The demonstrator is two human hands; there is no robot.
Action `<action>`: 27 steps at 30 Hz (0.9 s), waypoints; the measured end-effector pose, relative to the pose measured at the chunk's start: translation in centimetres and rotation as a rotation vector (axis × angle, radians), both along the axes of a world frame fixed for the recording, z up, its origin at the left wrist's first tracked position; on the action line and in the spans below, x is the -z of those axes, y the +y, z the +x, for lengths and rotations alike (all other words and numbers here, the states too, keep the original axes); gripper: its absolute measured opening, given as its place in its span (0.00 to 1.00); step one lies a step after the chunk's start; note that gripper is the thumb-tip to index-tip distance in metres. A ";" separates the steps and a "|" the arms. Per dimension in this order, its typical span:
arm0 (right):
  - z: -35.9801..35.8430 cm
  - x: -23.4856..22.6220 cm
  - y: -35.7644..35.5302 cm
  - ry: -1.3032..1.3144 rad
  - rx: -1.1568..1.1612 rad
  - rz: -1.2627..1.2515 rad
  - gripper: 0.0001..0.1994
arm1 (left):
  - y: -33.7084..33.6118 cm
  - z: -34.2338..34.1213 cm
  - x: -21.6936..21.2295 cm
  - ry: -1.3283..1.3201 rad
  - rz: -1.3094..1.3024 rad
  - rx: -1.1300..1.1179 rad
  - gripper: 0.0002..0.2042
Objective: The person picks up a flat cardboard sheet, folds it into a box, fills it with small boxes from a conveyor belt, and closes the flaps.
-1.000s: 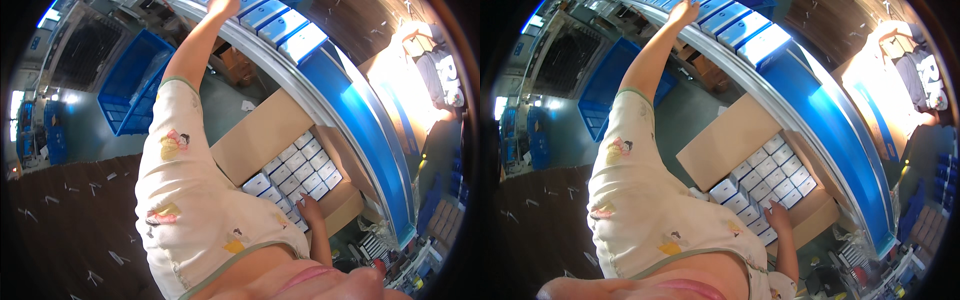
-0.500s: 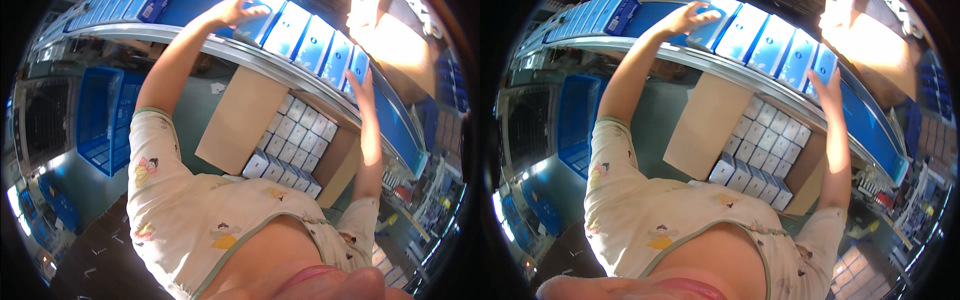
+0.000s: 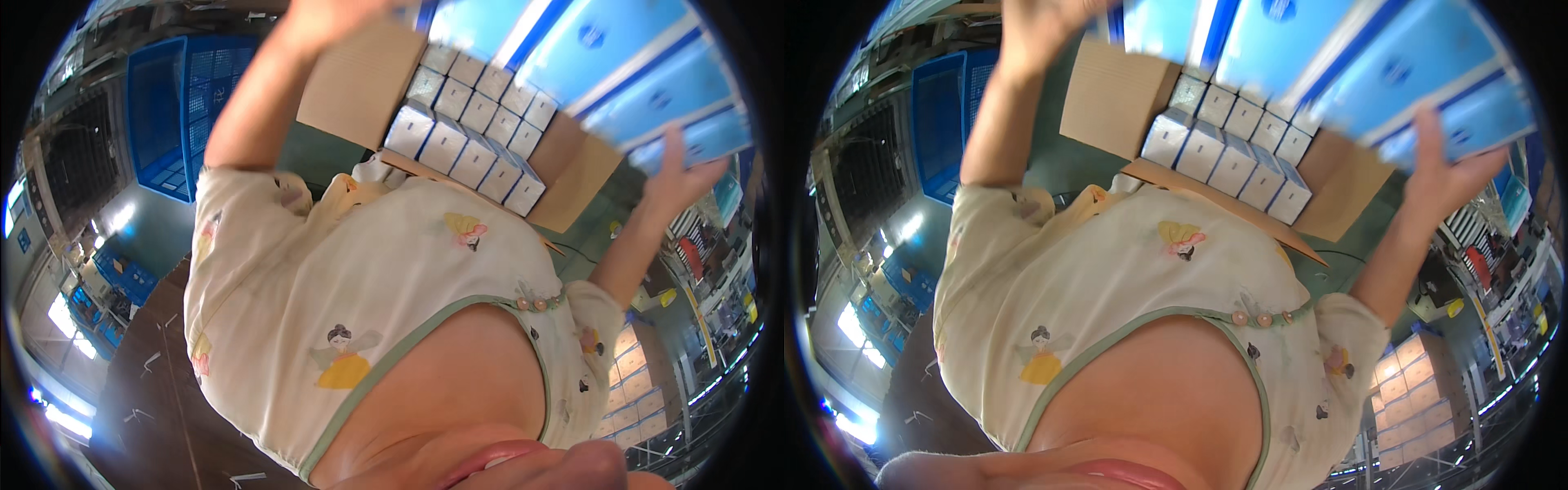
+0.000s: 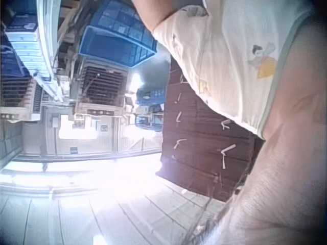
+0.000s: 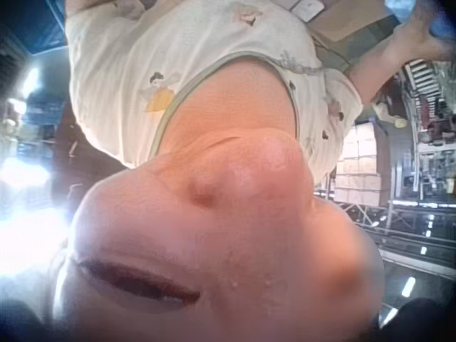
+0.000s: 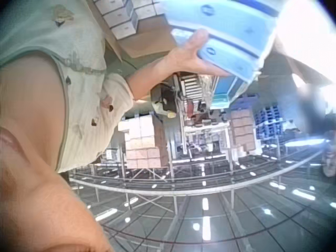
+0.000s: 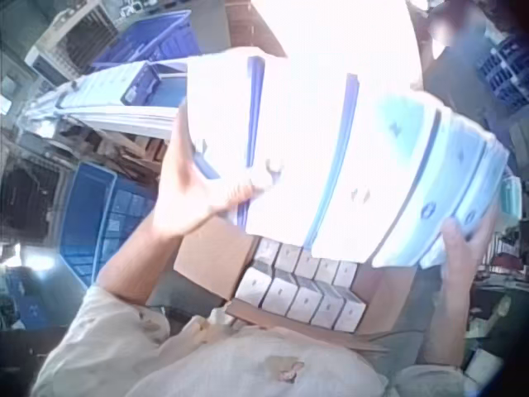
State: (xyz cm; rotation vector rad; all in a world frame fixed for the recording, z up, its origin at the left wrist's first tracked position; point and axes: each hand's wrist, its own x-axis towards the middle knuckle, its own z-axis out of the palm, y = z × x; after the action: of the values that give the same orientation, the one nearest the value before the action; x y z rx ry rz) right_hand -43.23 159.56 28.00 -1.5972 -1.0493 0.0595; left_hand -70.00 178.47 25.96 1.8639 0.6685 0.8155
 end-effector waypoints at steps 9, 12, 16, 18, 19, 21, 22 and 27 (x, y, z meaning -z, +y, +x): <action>0.3 20.0 -12.1 0.030 -0.268 -1.361 0.29 | -11.2 2.1 13.7 1.341 -0.010 0.388 0.34; 0.9 21.0 -7.2 -0.343 -0.461 -1.657 0.25 | -8.8 5.7 17.8 1.410 0.469 0.598 0.23; 5.3 28.2 -5.1 -0.137 -0.479 -1.377 0.24 | -5.7 8.0 21.5 1.197 -0.231 0.603 0.26; 5.4 28.9 -5.4 0.300 -0.512 -1.207 0.26 | -6.1 7.7 21.5 1.145 -0.347 0.567 0.29; 4.8 28.3 -5.4 0.357 -0.566 -1.259 0.27 | -6.9 7.4 20.8 1.150 -0.251 0.567 0.29; 3.2 26.4 -4.9 0.459 -0.680 -1.363 0.28 | -7.3 6.7 20.5 1.133 -0.173 0.567 0.31; 2.9 26.4 -4.5 0.278 -0.711 -1.419 0.30 | -7.1 6.4 20.7 1.108 -0.184 0.570 0.31; 0.2 27.6 -2.0 0.297 -0.659 -1.561 0.37 | -3.2 4.2 16.7 0.726 -0.017 0.638 0.20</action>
State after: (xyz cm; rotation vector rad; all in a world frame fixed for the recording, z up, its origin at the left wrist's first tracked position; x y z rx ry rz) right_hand -43.02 157.54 0.40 -2.2865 -1.2840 1.8778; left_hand -65.79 175.22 9.31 2.1711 0.4434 -0.2986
